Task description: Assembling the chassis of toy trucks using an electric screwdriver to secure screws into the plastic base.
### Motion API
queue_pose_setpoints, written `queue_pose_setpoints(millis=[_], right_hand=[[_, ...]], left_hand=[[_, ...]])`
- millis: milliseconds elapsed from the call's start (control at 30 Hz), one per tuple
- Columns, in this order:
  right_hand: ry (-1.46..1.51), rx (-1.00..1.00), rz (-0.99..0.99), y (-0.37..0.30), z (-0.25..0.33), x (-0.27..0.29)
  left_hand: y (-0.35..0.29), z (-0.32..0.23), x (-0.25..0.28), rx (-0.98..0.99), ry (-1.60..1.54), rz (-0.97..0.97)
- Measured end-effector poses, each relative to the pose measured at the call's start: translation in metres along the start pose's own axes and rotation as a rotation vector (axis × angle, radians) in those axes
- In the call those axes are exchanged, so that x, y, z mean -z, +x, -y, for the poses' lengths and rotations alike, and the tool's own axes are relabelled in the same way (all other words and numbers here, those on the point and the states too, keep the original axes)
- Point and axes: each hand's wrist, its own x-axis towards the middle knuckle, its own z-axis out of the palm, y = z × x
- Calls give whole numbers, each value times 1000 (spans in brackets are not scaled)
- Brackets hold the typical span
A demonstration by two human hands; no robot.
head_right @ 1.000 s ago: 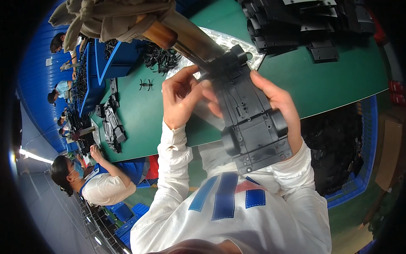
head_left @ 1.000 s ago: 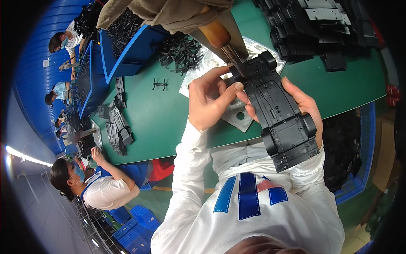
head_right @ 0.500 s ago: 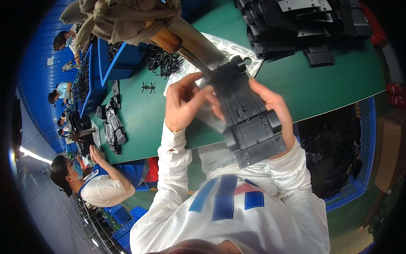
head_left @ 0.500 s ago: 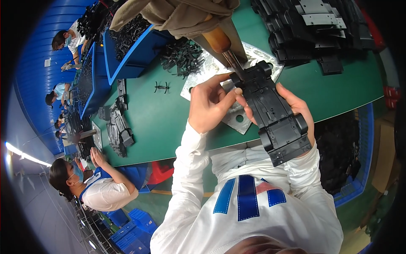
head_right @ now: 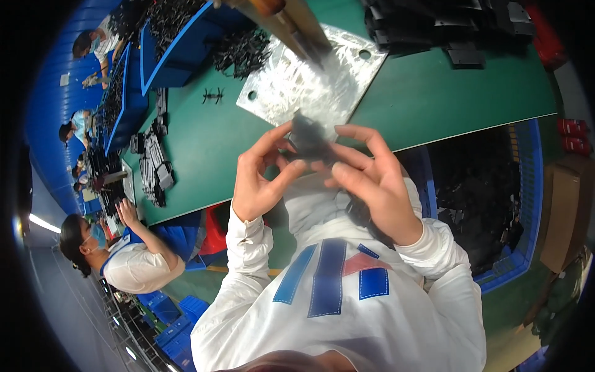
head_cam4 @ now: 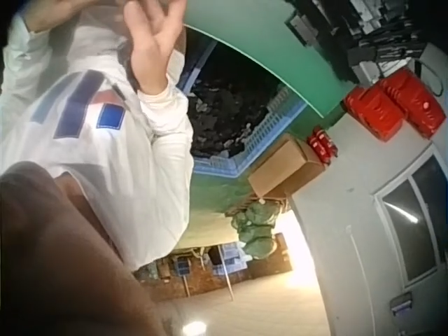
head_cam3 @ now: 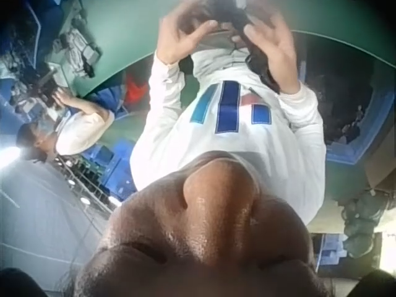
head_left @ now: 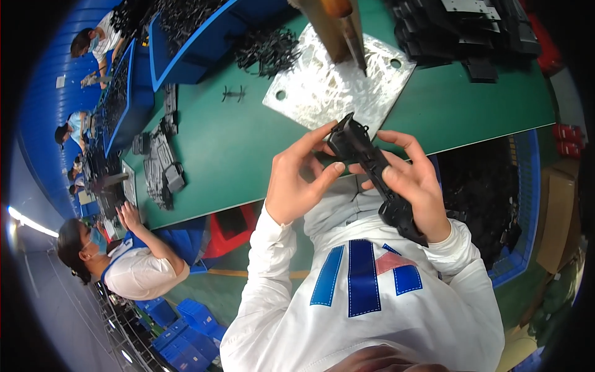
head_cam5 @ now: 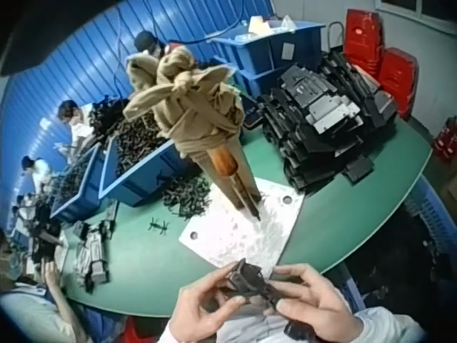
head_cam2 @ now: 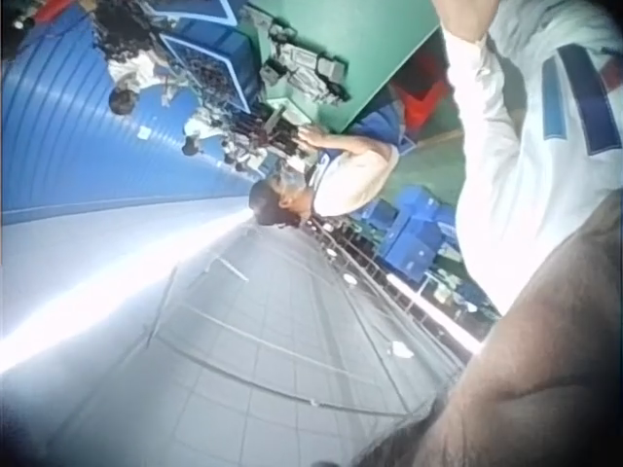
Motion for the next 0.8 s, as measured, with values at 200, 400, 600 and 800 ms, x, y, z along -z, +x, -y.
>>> queue_pose_setpoints(millis=[200,400,600,800], right_hand=[[-204,174,146,-14,-12,-19],[-359,250,245,-16,-19,-35],[-441,299,298,-14,-26,-49],[-530,288,307,-9,-30,-64]], left_hand=[[-35,2,9,-49,-148,-83],[-55,8,20,-155,-173,-169],[-66,14,30,-191,-201,-214],[-73,24,38,-168,-231,-256]])
